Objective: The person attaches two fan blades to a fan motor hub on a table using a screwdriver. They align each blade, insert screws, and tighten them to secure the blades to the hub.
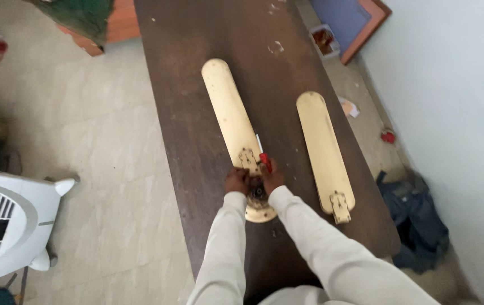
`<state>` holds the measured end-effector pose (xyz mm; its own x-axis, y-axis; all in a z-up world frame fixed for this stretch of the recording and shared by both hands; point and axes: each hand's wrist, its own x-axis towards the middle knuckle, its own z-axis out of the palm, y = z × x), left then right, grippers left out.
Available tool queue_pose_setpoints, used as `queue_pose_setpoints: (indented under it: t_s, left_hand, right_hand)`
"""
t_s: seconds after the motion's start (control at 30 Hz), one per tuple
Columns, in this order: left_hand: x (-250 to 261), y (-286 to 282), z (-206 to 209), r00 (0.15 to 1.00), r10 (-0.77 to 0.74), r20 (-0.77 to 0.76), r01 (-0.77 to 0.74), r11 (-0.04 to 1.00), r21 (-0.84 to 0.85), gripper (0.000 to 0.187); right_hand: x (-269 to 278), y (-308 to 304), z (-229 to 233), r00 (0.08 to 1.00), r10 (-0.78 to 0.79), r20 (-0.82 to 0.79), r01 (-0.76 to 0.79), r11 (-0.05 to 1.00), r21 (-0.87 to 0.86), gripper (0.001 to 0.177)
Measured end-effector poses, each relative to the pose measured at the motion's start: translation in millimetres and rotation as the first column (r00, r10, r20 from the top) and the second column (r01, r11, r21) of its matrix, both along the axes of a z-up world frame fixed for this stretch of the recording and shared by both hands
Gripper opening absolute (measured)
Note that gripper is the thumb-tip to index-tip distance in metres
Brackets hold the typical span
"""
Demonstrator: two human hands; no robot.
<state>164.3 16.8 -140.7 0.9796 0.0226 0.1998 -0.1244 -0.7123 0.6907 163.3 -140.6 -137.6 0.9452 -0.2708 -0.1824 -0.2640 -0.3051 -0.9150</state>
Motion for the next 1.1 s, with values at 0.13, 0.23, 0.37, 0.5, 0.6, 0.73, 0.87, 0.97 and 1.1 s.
queue_pose_setpoints:
  t_s: [0.13, 0.23, 0.37, 0.5, 0.6, 0.73, 0.87, 0.97, 1.1]
  left_hand:
    - [-4, 1, 18, 0.999, -0.03, 0.024, 0.03, 0.999, 0.039, 0.024]
    - [-7, -4, 27, 0.995, 0.049, -0.082, -0.052, 0.998, -0.03, 0.016]
    - [-4, -10, 28, 0.992, 0.096, -0.083, -0.101, 0.994, -0.048, 0.016]
    - [5, -12, 24, 0.899, 0.041, -0.435, -0.302, 0.778, -0.551, 0.009]
    - [3, -9, 28, 0.973, 0.005, -0.232, -0.088, 0.932, -0.351, 0.012]
    - [-1, -2, 43, 0.995, -0.086, -0.054, 0.078, 0.987, -0.141, 0.023]
    - [-4, -1, 54, 0.99, -0.111, -0.082, 0.1, 0.987, -0.122, 0.023]
    - [-3, -1, 53, 0.995, -0.093, -0.036, 0.087, 0.988, -0.129, 0.028]
    - [-3, -5, 45, 0.993, 0.049, -0.106, -0.067, 0.983, -0.169, 0.028]
  right_hand:
    - [15, 15, 11, 0.958, 0.067, 0.278, -0.014, 0.982, -0.188, 0.037]
    - [15, 15, 24, 0.937, 0.084, 0.339, -0.06, 0.995, -0.08, 0.039]
    - [4, 12, 40, 0.949, 0.086, 0.303, -0.064, 0.995, -0.081, 0.033]
    - [2, 12, 48, 0.954, 0.08, 0.289, -0.056, 0.994, -0.09, 0.033]
    - [1, 11, 48, 0.957, 0.081, 0.279, -0.054, 0.993, -0.104, 0.031]
    - [2, 12, 45, 0.942, 0.096, 0.321, -0.053, 0.989, -0.14, 0.029]
    - [1, 11, 44, 0.944, 0.095, 0.317, -0.056, 0.99, -0.132, 0.03]
    - [1, 12, 44, 0.944, 0.082, 0.32, -0.041, 0.99, -0.132, 0.032]
    - [0, 13, 44, 0.951, 0.076, 0.301, -0.038, 0.991, -0.132, 0.031]
